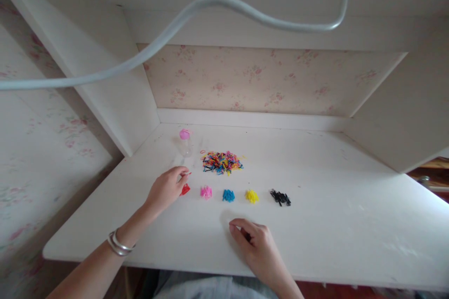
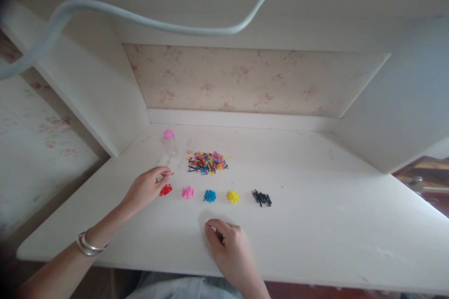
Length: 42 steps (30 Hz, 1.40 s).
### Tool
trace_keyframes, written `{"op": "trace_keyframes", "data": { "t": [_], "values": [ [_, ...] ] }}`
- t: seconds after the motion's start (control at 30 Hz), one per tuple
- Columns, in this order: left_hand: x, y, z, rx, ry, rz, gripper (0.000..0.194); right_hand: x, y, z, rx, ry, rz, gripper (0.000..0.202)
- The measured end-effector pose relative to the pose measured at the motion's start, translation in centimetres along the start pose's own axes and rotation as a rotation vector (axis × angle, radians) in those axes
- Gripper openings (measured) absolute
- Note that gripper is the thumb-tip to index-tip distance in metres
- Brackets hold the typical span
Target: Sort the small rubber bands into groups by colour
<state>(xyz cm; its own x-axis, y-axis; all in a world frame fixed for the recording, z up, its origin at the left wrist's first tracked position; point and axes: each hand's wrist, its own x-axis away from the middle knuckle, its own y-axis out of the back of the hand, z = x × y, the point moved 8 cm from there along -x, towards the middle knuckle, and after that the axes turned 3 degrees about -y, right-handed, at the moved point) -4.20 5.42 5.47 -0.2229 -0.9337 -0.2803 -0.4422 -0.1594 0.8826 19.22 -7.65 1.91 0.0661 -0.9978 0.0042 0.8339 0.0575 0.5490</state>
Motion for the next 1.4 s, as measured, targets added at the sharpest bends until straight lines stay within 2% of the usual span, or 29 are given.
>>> {"op": "trace_keyframes", "data": {
  "t": [0.23, 0.43, 0.57, 0.67, 0.8, 0.9, 1.17, 1.4],
  "values": [
    [3.0, 0.0, 0.1, -0.037, 0.057, 0.005, 0.021, 0.0, 0.0, 0.1, 0.046, 0.024, -0.022, 0.038],
    [3.3, 1.0, 0.0, -0.046, 0.062, -0.017, 0.021, -0.1, -0.2, -0.1, 0.058, 0.015, -0.022, 0.036],
    [1.1, 1.1, -1.0, -0.005, -0.016, 0.008, 0.024, -0.1, -0.2, 0.0, 0.063, 0.016, -0.012, 0.035],
    [-2.0, -0.5, -1.5, -0.034, -0.06, 0.089, 0.024, -0.1, -0.2, 0.0, 0.059, 0.017, -0.008, 0.034],
    [-6.0, -2.7, -1.3, -0.095, -0.04, 0.101, 0.024, 0.1, -0.2, -0.1, 0.059, 0.014, -0.022, 0.034],
    [-7.7, -4.1, -1.0, -0.149, -0.026, 0.107, 0.024, 0.1, -0.1, -0.3, 0.058, 0.004, -0.026, 0.034],
    [-8.2, -5.9, -0.7, -0.24, -0.018, 0.163, 0.028, -0.1, -0.2, -0.1, 0.04, 0.01, -0.004, 0.031],
    [-7.3, -5.0, -0.4, -0.289, -0.02, 0.146, 0.028, 0.0, -0.2, -0.3, 0.063, 0.012, -0.024, 0.032]
  ]
}}
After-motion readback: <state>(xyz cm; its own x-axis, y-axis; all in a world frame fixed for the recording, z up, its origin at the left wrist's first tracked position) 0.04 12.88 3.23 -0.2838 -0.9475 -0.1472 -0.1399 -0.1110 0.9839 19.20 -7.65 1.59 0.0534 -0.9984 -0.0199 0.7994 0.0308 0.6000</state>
